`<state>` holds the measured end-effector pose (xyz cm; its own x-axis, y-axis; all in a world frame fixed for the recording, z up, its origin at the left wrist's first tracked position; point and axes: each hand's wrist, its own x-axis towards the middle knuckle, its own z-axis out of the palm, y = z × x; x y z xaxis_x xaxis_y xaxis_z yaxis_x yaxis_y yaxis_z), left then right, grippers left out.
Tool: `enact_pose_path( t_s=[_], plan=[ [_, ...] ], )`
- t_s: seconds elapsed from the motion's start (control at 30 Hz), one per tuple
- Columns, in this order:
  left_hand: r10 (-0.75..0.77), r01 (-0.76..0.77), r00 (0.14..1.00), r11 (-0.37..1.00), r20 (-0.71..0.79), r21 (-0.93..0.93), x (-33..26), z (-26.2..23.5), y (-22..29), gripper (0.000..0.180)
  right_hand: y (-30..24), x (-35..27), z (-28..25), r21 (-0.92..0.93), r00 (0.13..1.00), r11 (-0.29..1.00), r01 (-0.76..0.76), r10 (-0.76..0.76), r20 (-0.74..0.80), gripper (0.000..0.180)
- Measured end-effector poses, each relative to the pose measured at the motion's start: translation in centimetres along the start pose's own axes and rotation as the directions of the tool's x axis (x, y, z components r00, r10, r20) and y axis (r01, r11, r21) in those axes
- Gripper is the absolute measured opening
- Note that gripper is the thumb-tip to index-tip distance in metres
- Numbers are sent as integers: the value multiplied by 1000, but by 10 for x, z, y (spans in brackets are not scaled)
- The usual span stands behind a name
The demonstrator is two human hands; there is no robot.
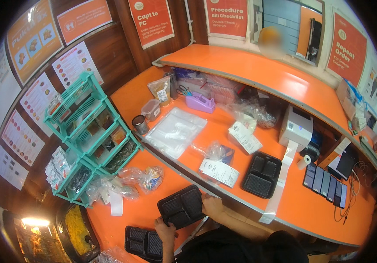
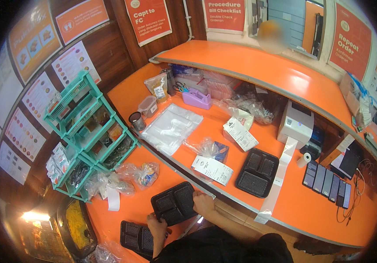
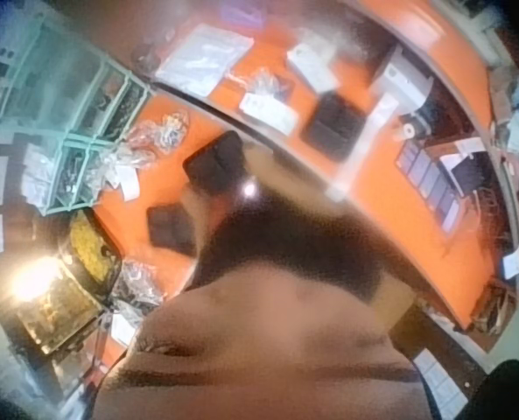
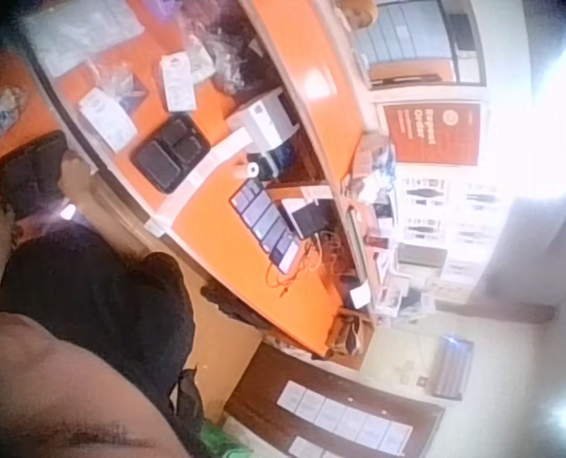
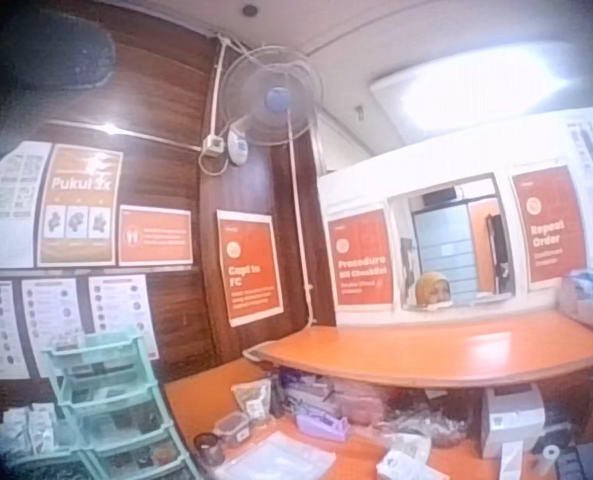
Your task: The person repeatedly picks up black plastic food containers, snaps lids onto bases, and places the assembled units on the counter. The person handles containers one at a time, turning them over and aligning lids before closing them.
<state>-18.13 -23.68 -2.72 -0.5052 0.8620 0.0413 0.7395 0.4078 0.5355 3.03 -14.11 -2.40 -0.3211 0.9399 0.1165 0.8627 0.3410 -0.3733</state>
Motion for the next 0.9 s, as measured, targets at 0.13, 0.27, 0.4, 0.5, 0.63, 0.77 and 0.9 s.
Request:
enact_pose_path(
  t_s=[0.13, 0.27, 0.4, 0.5, 0.63, 0.77, 0.9],
  plan=[
    [306, -306, 951, 952, -35, 8, -11, -15, 53, 67, -4, -2, -4, 5, 999, 999, -36, 36, 34, 30],
    [637, -638, 743, 767, 206, -73, -17, 8, 68, 77, -15, -5, -16, 36, 998, 998, -57, 57, -23, 32],
    [611, -603, 767, 791, 195, -106, -19, 20, 80, 71, -14, 0, -20, 180, 992, 978, -107, 117, -42, 36],
    [616, -610, 785, 786, 59, -102, -16, 9, 93, 61, -13, -1, -27, 352, 997, 933, -71, 62, 35, 33],
    [693, -699, 715, 707, -91, -109, -11, 19, 77, 47, -18, 5, -33, 547, 994, 834, 73, -105, 29, 32],
    [670, -712, 695, 693, -260, -113, -16, -5, 90, 32, -39, 10, -62, 782, 989, 611, 122, -140, -44, 30],
    [613, -675, 719, 729, -327, -116, -15, -52, 89, 27, -56, 14, -104, 571, 874, 662, 486, -347, -341, 20]
  ],
)
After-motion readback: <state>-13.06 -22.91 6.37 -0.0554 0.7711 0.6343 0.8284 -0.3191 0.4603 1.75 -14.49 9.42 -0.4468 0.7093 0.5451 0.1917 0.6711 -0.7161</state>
